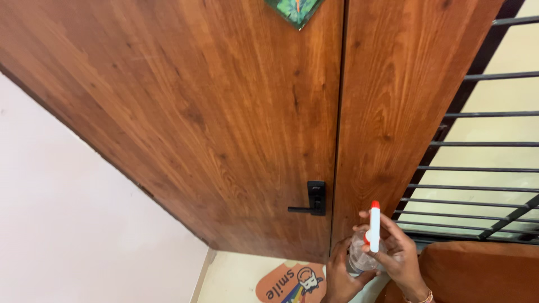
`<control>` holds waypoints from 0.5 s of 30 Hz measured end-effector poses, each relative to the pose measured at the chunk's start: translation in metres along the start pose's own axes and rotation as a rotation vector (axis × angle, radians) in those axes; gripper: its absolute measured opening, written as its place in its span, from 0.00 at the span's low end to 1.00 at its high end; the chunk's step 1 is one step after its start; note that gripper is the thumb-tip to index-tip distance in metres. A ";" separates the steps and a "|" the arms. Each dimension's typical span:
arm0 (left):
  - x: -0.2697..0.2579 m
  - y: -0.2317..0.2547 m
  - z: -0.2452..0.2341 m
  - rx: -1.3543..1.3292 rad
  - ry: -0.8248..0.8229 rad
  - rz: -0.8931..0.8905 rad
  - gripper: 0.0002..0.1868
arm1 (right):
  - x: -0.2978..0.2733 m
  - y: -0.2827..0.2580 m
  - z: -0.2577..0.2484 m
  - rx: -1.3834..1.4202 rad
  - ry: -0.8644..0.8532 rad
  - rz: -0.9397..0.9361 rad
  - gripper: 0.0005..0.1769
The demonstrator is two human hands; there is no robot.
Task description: The person wipes a wooden door with a cloth, then sprays a liquid from a spray bottle onto the cloth and continues wiping the door surface in circular motions. The person repeats spraying and wiping across different areas of the door.
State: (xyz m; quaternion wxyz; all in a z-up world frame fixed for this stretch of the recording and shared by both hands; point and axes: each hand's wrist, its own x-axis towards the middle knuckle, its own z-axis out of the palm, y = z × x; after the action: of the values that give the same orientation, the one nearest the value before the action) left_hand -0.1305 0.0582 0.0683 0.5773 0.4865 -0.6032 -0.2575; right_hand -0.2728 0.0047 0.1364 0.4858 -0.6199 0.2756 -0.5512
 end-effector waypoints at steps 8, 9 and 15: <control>-0.020 -0.020 0.007 -0.007 0.018 -0.088 0.51 | -0.011 0.029 0.002 -0.017 -0.069 0.125 0.43; -0.021 -0.022 0.007 -0.002 0.007 -0.075 0.51 | -0.011 0.031 0.002 -0.003 -0.072 0.153 0.44; -0.032 -0.031 0.007 0.005 -0.024 -0.116 0.51 | -0.019 0.037 0.000 0.004 -0.041 0.089 0.39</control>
State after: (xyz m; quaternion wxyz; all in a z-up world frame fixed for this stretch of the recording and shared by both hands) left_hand -0.1326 0.0722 0.0258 0.5529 0.5189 -0.5813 -0.2951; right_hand -0.2705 0.0071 0.0947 0.5166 -0.6171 0.2917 -0.5170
